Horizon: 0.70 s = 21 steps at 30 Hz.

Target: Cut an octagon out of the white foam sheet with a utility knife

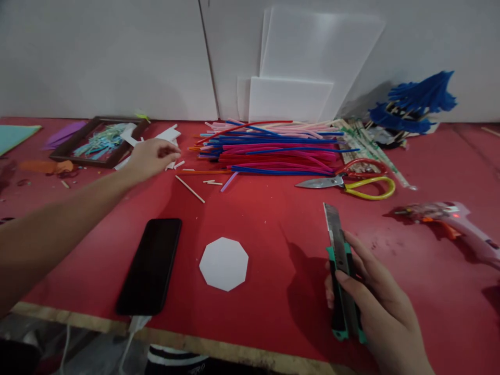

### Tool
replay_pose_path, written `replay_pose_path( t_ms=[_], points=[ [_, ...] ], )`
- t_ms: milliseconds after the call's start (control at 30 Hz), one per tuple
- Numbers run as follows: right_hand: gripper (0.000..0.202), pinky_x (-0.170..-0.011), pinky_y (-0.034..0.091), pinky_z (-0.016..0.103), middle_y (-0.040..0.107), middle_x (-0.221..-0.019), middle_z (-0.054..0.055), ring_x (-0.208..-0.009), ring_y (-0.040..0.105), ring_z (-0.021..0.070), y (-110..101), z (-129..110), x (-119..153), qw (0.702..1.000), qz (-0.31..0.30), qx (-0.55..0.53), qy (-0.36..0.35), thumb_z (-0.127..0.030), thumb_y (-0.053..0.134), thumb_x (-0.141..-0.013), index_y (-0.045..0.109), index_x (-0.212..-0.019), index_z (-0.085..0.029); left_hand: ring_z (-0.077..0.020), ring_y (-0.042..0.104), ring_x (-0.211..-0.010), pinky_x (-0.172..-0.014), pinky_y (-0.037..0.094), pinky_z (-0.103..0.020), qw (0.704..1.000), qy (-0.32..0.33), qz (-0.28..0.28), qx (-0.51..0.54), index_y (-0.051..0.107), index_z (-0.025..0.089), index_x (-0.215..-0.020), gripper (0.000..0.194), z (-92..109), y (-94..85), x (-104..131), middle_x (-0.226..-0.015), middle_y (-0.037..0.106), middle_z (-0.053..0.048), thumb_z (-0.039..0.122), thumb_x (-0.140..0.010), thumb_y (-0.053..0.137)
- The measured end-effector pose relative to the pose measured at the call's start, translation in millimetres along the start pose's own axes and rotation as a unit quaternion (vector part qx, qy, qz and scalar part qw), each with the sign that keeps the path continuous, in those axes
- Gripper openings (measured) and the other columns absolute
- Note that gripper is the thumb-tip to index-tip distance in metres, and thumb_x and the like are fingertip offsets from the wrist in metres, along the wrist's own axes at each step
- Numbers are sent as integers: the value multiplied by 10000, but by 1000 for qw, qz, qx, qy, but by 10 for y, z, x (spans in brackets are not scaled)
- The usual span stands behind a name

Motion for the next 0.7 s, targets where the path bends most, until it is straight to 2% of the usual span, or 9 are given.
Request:
replay_pose_path(
  t_ms=[67, 167, 267, 333, 433, 500, 600, 633, 700],
  points=[
    [872, -312, 397, 253, 641, -614, -13, -442, 545, 192, -19, -4, 7, 1000, 11, -8, -3, -463, 836, -634, 591, -1455, -305, -248, 660, -1070, -932, 570, -464, 999, -29, 12, -21, 627, 196, -1262, 364, -235, -86, 22, -1261, 648, -67, 411, -972, 676],
    [849, -339, 433, 260, 640, -623, -14, -455, 551, 188, -33, -9, 13, 1000, 21, -12, -2, -445, 841, -633, 608, -1436, -300, -266, 651, -1112, -932, 572, -482, 997, -49, 36, -50, 603, 189, -1306, 406, -373, -203, 52, -1309, 624, -88, 404, -970, 680],
    [843, -335, 429, 259, 644, -625, -10, -451, 552, 188, -36, -2, 4, 1000, 21, -19, 1, -435, 845, -616, 623, -1420, -309, -270, 651, -1106, -937, 571, -468, 995, -48, 58, -70, 621, 198, -1285, 392, -342, -291, 63, -1300, 631, -68, 418, -967, 683],
    [823, -329, 420, 259, 659, -644, -2, -451, 554, 190, -48, 7, -3, 999, 23, -23, 0, -432, 853, -601, 647, -1391, -335, -280, 642, -1130, -960, 557, -500, 995, -32, 67, -68, 620, 191, -1284, 370, -218, -297, 73, -1320, 624, -88, 406, -984, 655],
    [752, -331, 425, 262, 683, -684, 2, -457, 562, 188, -77, 20, -3, 999, 27, -28, -10, -428, 868, -599, 690, -1328, -383, -313, 552, -1298, -1132, 394, -596, 997, 39, 50, -41, 635, 143, -1249, 289, 210, -167, 161, -1423, 584, -144, 291, -1046, 491],
    [695, -306, 389, 252, 692, -713, 5, -446, 557, 182, -97, 16, 6, 999, 30, -32, -22, -432, 867, -611, 712, -1287, -388, -306, 485, -1383, -1187, 332, -544, 993, 117, 12, -11, 622, 148, -1280, 316, 649, -3, 334, -1495, 549, -136, 283, -1017, 508],
    [557, -284, 355, 249, 684, -673, 10, -430, 548, 187, -134, 43, 25, 999, 47, -13, -11, -454, 854, -613, 762, -1146, -323, -280, 508, -1387, -1154, 397, -423, 965, 241, -95, 40, 627, 224, -1286, 481, 1326, 303, 793, -1494, 576, -93, 482, -890, 719],
    [503, -299, 385, 257, 679, -646, 11, -445, 563, 197, -144, 53, 28, 999, 53, 2, -2, -462, 855, -603, 775, -1073, -302, -312, 467, -1428, -1160, 387, -449, 943, 282, -162, 75, 581, 197, -1345, 623, 1522, 431, 996, -1553, 507, -150, 516, -843, 768],
    [441, -364, 480, 286, 701, -648, 18, -518, 626, 227, -170, 35, 22, 997, 66, 38, 1, -472, 862, -566, 787, -958, -284, -368, 406, -1473, -1132, 411, -491, 915, 294, -255, 112, 486, 150, -1417, 857, 1712, 615, 1312, -1599, 404, -248, 508, -734, 860]
  ],
)
Point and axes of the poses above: each hand's wrist, its own x-axis away from the middle knuckle, its own y-axis out of the palm, z = x × y, the point moved 10 cm from there along -x, towards the middle knuckle
